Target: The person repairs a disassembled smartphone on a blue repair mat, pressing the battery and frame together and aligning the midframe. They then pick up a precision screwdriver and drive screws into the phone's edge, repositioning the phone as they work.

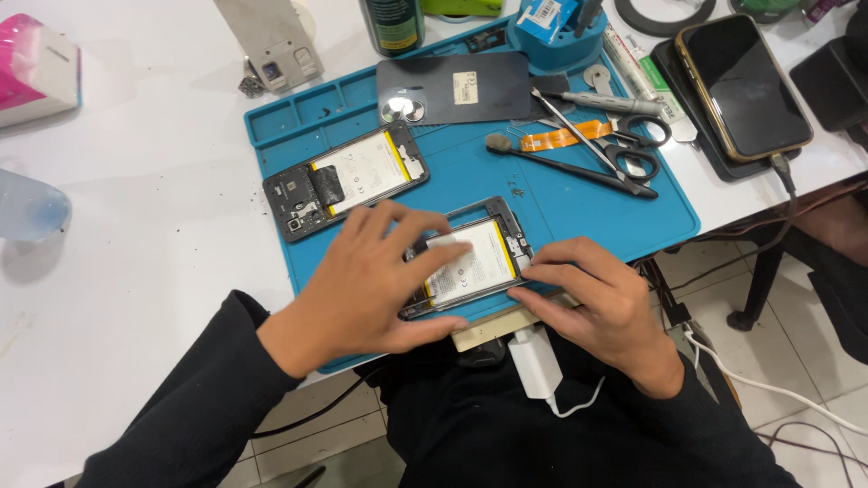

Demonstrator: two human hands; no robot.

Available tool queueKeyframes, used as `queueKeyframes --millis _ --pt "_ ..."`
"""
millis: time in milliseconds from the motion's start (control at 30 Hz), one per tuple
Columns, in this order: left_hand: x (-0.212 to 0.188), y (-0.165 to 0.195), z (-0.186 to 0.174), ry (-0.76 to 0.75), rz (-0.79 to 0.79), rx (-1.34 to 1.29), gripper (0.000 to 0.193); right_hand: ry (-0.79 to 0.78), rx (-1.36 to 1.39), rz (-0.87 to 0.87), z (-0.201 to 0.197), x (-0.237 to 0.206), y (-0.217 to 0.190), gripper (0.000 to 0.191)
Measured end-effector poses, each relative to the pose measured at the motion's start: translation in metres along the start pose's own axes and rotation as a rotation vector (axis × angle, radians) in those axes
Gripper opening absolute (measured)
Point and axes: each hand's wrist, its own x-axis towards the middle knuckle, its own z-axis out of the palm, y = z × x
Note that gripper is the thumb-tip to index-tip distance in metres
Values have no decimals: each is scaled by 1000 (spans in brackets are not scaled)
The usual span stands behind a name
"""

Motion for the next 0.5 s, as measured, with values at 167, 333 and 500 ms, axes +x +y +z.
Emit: queueKeyframes --millis 167,333,500 --pt "2 7 17 21 -44 -88 42 16 10 -62 -8 -3 4 21" --pt "2 7 22 29 -67 -96 41 28 16 -70 -11 -6 8 19" --pt "2 7 24 30 -74 -108 41 36 -40 -28 -11 -9 5 20"
